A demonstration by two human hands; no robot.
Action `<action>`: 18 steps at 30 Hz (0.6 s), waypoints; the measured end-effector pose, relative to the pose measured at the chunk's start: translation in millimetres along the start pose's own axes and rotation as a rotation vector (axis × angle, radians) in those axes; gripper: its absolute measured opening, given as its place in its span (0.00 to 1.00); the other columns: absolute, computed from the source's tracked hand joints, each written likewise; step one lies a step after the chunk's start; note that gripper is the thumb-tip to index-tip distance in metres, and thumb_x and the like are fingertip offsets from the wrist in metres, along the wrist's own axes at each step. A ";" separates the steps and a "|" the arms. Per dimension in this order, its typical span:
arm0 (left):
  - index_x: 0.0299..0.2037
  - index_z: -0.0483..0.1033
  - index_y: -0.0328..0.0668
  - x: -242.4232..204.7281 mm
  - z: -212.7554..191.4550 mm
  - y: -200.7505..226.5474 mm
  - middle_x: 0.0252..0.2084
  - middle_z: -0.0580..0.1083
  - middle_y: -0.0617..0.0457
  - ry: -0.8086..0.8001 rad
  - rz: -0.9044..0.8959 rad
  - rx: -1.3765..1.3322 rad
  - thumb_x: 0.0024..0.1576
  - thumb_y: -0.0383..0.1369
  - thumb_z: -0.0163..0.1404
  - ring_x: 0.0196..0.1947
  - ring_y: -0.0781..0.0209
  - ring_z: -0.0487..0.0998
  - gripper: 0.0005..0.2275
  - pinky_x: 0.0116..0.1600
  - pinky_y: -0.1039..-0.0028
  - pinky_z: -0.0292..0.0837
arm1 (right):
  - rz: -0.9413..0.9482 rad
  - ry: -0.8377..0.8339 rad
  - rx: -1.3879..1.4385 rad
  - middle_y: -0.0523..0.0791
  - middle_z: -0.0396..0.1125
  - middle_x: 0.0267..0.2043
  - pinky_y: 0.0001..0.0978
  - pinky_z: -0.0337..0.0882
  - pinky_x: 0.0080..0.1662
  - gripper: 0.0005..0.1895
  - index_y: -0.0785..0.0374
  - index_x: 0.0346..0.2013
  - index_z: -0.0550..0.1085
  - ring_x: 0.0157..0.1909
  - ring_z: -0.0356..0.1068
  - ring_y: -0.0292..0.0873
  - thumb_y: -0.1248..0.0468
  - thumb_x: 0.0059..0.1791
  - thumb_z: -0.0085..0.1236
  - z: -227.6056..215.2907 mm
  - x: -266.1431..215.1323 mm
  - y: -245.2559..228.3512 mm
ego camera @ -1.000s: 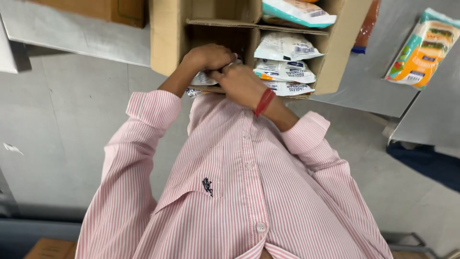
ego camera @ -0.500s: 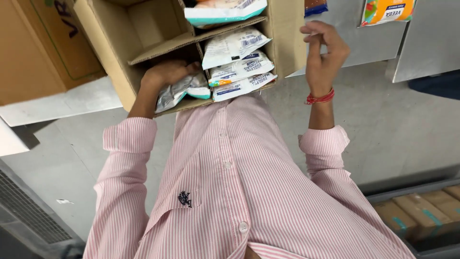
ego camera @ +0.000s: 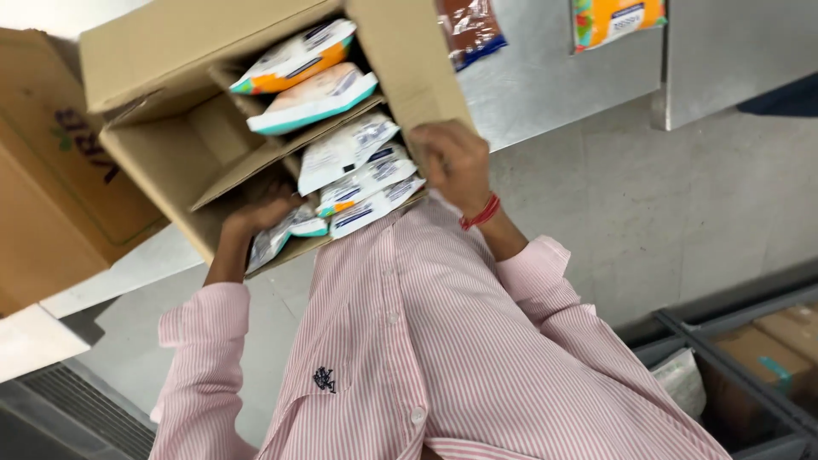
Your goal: The person places individual packets of mayonnaise and other sauce into a cardboard box containing dividers, arranging them into the compartments by hand.
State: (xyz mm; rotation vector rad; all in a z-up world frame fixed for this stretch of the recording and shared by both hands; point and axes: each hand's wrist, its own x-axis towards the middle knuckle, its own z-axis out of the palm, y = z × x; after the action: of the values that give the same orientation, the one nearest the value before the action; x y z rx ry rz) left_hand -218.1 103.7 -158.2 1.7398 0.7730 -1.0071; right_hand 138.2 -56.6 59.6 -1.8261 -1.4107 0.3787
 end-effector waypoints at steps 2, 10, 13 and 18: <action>0.63 0.71 0.43 -4.0 -3.0 7.6 0.69 0.63 0.41 -0.016 -0.045 0.023 0.59 0.56 0.39 0.70 0.43 0.58 0.30 0.73 0.56 0.49 | 0.204 0.195 0.005 0.49 0.75 0.42 0.32 0.73 0.43 0.13 0.67 0.43 0.79 0.39 0.75 0.44 0.80 0.49 0.52 -21.3 2.4 24.6; 0.68 0.66 0.34 4.3 44.5 -31.4 0.67 0.69 0.40 0.209 -0.017 -0.437 0.62 0.45 0.44 0.66 0.47 0.67 0.28 0.67 0.62 0.60 | 0.621 0.728 0.624 0.43 0.74 0.41 0.29 0.75 0.40 0.09 0.61 0.44 0.78 0.36 0.72 0.35 0.68 0.58 0.49 -104.5 -0.4 188.2; 0.63 0.68 0.32 24.1 61.5 -76.0 0.59 0.71 0.40 0.299 0.027 -0.509 0.60 0.38 0.46 0.60 0.52 0.68 0.23 0.61 0.62 0.61 | 0.698 0.831 0.727 0.43 0.73 0.41 0.30 0.75 0.39 0.09 0.61 0.43 0.79 0.36 0.70 0.35 0.68 0.55 0.50 -119.6 13.0 209.6; 0.50 0.75 0.26 21.0 62.5 -89.4 0.42 0.77 0.27 0.362 -0.230 -0.562 0.61 0.40 0.48 0.41 0.55 0.74 0.20 0.47 0.51 0.70 | 0.743 0.949 0.696 0.41 0.73 0.43 0.28 0.73 0.41 0.08 0.62 0.43 0.78 0.40 0.68 0.34 0.68 0.54 0.50 -106.4 16.5 276.4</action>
State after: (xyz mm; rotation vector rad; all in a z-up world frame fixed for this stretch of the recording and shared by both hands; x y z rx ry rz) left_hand -301.3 77.9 -227.0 1.3659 1.3648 -0.5392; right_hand 401.1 -105.2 -68.7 -1.5052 0.0847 0.2475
